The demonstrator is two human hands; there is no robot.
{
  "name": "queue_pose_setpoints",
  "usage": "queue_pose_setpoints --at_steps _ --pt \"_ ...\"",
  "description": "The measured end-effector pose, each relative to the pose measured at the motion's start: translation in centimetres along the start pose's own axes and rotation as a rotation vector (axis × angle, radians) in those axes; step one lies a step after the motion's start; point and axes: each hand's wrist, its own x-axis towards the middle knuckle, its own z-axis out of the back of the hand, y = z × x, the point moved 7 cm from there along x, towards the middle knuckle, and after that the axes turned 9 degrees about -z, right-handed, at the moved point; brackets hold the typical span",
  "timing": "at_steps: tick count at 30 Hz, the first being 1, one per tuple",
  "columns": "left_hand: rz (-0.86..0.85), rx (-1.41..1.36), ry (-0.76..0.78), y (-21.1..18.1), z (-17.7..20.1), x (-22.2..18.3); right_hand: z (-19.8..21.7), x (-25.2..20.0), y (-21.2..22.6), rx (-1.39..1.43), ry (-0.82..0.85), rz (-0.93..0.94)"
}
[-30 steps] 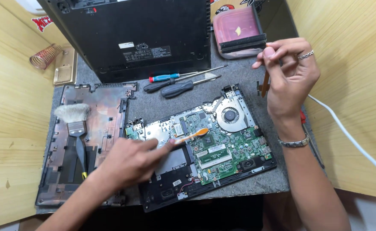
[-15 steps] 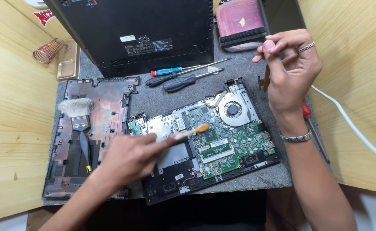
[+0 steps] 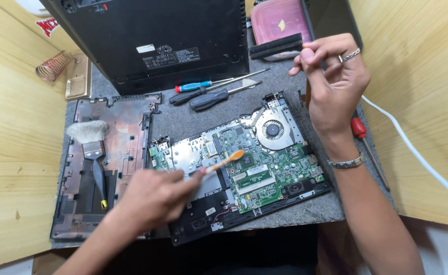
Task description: Cleaning a laptop motherboard and heat sink using brushes at a repair station
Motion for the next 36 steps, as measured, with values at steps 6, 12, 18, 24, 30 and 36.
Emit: queue_pose_setpoints --at_steps 6,12,18,24,30,36 --pt "0.11 0.137 0.124 2.3 -1.3 -0.8 -0.2 -0.2 0.0 -0.009 0.011 0.003" --pt "-0.066 0.051 0.049 0.0 -1.7 0.3 -0.1 -0.1 0.0 -0.014 0.004 0.003" --pt "-0.064 -0.069 0.104 -2.3 -2.0 1.0 -0.1 -0.1 -0.4 0.02 -0.013 -0.015" --pt "-0.065 -0.084 0.125 -1.9 -2.2 1.2 -0.1 -0.2 -0.1 0.032 -0.014 -0.008" --pt "-0.021 0.082 -0.023 0.4 -1.0 1.6 -0.2 -0.2 0.0 0.036 -0.009 -0.014" --pt "0.058 0.093 0.045 2.6 -1.7 1.0 -0.1 -0.2 -0.3 0.044 -0.012 -0.028"
